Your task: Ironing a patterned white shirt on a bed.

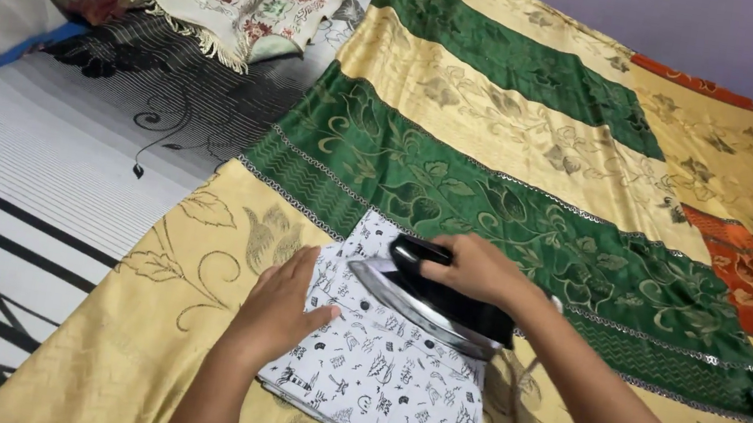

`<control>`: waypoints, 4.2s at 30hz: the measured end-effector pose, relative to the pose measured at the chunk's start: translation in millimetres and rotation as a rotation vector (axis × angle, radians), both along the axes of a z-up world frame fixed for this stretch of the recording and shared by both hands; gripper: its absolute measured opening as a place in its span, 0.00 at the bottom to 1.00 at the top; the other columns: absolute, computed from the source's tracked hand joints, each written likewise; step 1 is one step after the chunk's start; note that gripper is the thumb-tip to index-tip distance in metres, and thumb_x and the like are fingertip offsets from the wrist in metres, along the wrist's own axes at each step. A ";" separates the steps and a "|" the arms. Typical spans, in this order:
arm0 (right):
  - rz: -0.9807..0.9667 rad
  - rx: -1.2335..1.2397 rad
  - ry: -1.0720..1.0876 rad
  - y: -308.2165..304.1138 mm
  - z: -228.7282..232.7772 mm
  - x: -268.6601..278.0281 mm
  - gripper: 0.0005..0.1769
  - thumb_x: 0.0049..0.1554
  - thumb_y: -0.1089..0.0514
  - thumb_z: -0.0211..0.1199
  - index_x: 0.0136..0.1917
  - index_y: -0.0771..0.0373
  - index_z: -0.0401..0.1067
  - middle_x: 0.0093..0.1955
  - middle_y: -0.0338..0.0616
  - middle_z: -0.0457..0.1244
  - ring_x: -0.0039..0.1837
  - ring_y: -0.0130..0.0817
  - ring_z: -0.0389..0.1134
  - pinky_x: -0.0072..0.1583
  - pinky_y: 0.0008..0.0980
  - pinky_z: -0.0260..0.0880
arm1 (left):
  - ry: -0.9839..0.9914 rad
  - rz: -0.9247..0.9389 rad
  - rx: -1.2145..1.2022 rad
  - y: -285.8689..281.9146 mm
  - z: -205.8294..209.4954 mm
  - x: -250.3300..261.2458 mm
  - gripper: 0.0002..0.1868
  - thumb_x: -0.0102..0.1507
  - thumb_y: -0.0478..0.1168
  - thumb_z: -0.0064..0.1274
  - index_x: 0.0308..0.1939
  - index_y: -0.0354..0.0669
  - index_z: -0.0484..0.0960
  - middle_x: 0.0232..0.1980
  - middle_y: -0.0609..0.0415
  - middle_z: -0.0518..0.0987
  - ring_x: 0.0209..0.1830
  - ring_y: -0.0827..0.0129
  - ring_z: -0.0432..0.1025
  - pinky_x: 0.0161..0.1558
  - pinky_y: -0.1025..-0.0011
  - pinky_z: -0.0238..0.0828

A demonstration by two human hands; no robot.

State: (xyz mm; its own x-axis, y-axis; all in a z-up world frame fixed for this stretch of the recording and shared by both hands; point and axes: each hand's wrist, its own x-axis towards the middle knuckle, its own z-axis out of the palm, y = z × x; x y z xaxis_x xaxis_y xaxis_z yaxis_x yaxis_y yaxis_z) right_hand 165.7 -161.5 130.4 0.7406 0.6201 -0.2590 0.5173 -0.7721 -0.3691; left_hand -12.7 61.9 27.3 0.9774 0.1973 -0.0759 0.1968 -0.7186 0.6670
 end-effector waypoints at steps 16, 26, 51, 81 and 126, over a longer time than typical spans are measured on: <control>-0.177 0.110 -0.089 -28.0 -30.9 41.6 0.23 0.54 0.45 0.64 0.56 0.60 0.78 0.40 0.50 0.73 0.39 0.38 0.73 0.46 0.39 0.73 | 0.033 0.010 0.059 -2.9 -1.7 2.0 0.48 0.63 0.57 0.54 0.78 0.42 0.47 0.83 0.50 0.48 0.83 0.65 0.41 0.78 0.63 0.33; -0.101 0.058 -0.199 42.9 -33.2 48.9 0.26 0.53 0.40 0.64 0.60 0.56 0.76 0.47 0.56 0.71 0.48 0.51 0.74 0.53 0.47 0.73 | 0.005 -0.007 0.049 -1.2 -3.3 2.7 0.48 0.61 0.57 0.56 0.78 0.43 0.49 0.82 0.50 0.49 0.83 0.65 0.43 0.78 0.63 0.34; -0.570 -0.141 -0.096 -192.6 -33.1 40.4 0.26 0.56 0.40 0.60 0.59 0.60 0.76 0.35 0.56 0.72 0.30 0.46 0.72 0.38 0.43 0.74 | -0.056 -0.014 0.061 6.0 -19.4 8.9 0.50 0.60 0.60 0.57 0.77 0.41 0.52 0.82 0.48 0.53 0.82 0.60 0.48 0.77 0.62 0.39; -0.804 0.797 0.721 -101.6 -100.2 -73.6 0.15 0.55 0.53 0.68 0.49 0.68 0.77 0.43 0.48 0.73 0.42 0.36 0.73 0.43 0.32 0.76 | -0.279 0.009 0.108 -118.9 37.0 -20.0 0.20 0.61 0.49 0.58 0.52 0.42 0.82 0.50 0.45 0.76 0.52 0.50 0.73 0.55 0.53 0.67; -0.276 -0.067 0.065 -118.1 -39.2 -178.4 0.51 0.62 0.26 0.39 0.83 0.60 0.29 0.87 0.47 0.23 0.87 0.39 0.21 0.80 0.45 0.22 | 0.148 0.113 -0.576 -7.2 8.2 10.6 0.19 0.62 0.37 0.58 0.56 0.32 0.79 0.50 0.44 0.86 0.46 0.63 0.79 0.50 0.65 0.75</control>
